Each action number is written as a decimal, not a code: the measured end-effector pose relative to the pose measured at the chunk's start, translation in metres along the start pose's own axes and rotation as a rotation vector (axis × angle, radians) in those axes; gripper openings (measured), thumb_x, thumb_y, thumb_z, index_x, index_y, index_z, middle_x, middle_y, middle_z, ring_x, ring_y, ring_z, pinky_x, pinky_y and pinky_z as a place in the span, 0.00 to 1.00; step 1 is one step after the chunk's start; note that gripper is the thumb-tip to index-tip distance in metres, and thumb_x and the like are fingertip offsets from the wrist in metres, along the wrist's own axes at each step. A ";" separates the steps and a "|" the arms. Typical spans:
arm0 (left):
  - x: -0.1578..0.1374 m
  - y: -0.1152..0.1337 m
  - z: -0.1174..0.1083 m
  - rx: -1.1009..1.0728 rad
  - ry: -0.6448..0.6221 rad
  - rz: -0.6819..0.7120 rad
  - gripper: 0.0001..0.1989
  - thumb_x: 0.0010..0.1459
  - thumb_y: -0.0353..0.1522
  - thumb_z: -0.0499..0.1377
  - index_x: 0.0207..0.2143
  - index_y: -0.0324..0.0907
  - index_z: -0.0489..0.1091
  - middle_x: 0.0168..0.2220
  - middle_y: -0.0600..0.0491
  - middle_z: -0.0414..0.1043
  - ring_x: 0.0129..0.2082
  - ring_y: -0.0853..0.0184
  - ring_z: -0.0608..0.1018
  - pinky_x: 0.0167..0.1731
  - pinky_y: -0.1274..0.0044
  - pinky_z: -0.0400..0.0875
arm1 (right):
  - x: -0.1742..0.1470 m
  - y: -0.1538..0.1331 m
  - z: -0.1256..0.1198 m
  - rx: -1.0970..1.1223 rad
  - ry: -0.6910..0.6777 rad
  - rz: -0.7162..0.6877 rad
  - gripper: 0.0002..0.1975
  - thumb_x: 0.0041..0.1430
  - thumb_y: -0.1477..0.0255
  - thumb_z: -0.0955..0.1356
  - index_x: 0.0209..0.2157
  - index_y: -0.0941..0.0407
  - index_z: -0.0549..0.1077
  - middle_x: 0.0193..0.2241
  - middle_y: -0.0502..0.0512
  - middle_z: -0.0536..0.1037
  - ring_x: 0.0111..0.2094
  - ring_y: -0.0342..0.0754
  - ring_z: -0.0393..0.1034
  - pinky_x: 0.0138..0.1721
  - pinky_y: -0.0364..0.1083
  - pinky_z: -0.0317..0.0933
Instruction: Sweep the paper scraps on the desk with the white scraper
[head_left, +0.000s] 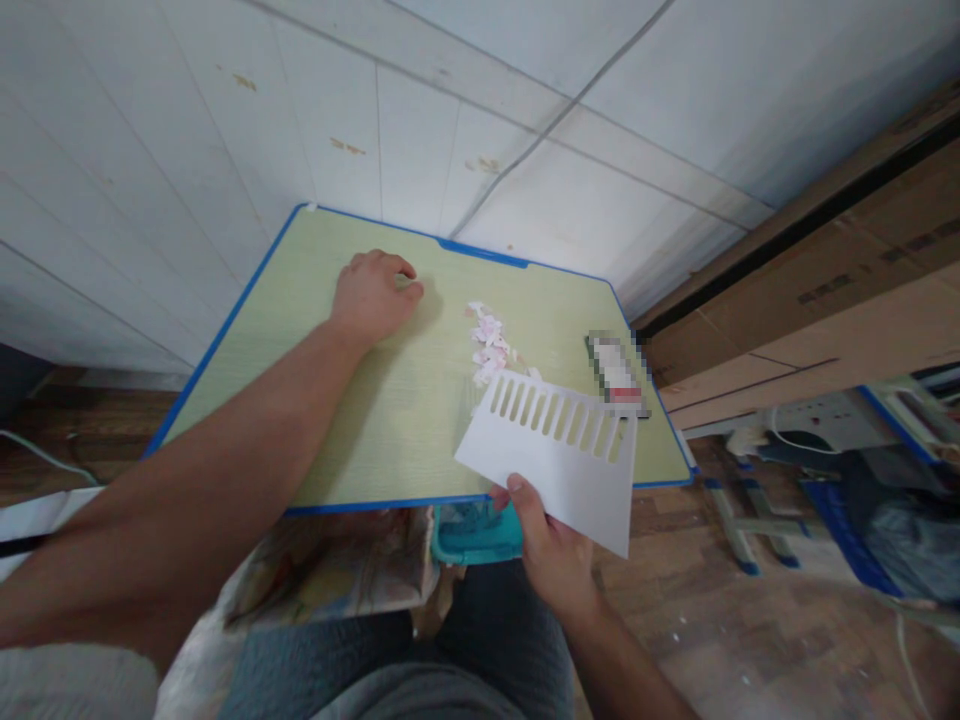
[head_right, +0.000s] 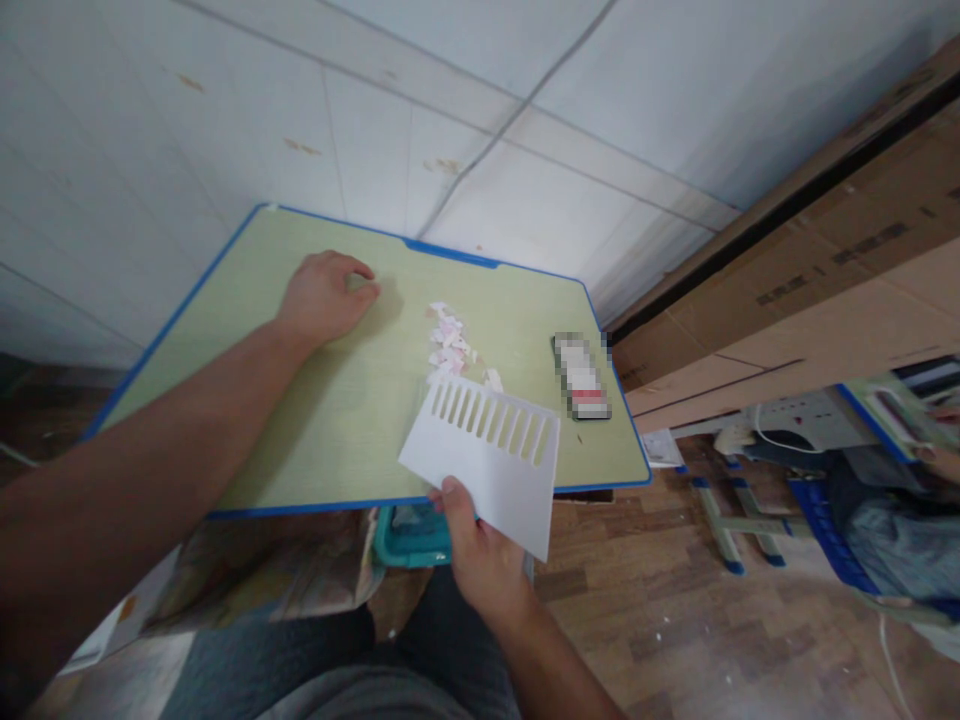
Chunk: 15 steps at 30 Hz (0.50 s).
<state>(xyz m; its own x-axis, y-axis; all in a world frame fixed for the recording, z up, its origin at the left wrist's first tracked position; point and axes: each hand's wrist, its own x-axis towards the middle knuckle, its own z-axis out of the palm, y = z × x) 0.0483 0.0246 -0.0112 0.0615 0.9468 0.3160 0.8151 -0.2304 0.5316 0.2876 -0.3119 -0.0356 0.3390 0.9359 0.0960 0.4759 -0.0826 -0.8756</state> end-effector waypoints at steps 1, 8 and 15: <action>0.000 0.000 0.000 0.000 -0.004 0.001 0.17 0.69 0.43 0.59 0.52 0.51 0.84 0.62 0.43 0.85 0.68 0.44 0.79 0.75 0.54 0.71 | 0.000 0.000 0.000 0.003 -0.013 -0.005 0.26 0.79 0.42 0.73 0.33 0.43 0.91 0.36 0.54 0.95 0.44 0.64 0.92 0.68 0.59 0.79; 0.000 0.001 -0.003 -0.002 -0.027 0.001 0.17 0.69 0.42 0.60 0.51 0.49 0.85 0.62 0.41 0.85 0.69 0.42 0.79 0.75 0.54 0.70 | 0.000 -0.005 0.000 0.021 -0.076 -0.016 0.25 0.80 0.44 0.74 0.36 0.44 0.92 0.36 0.54 0.95 0.44 0.62 0.92 0.66 0.57 0.80; -0.001 0.001 -0.002 0.018 -0.030 -0.012 0.18 0.70 0.43 0.59 0.53 0.49 0.84 0.65 0.42 0.84 0.70 0.43 0.78 0.76 0.56 0.70 | -0.006 -0.018 0.004 0.053 -0.132 0.034 0.22 0.81 0.46 0.74 0.39 0.44 0.93 0.37 0.55 0.95 0.44 0.64 0.92 0.68 0.61 0.80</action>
<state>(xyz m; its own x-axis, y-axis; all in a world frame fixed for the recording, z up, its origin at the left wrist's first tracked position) 0.0481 0.0231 -0.0089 0.0691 0.9557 0.2860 0.8261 -0.2155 0.5207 0.2740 -0.3145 -0.0224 0.2430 0.9700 0.0061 0.4210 -0.0998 -0.9016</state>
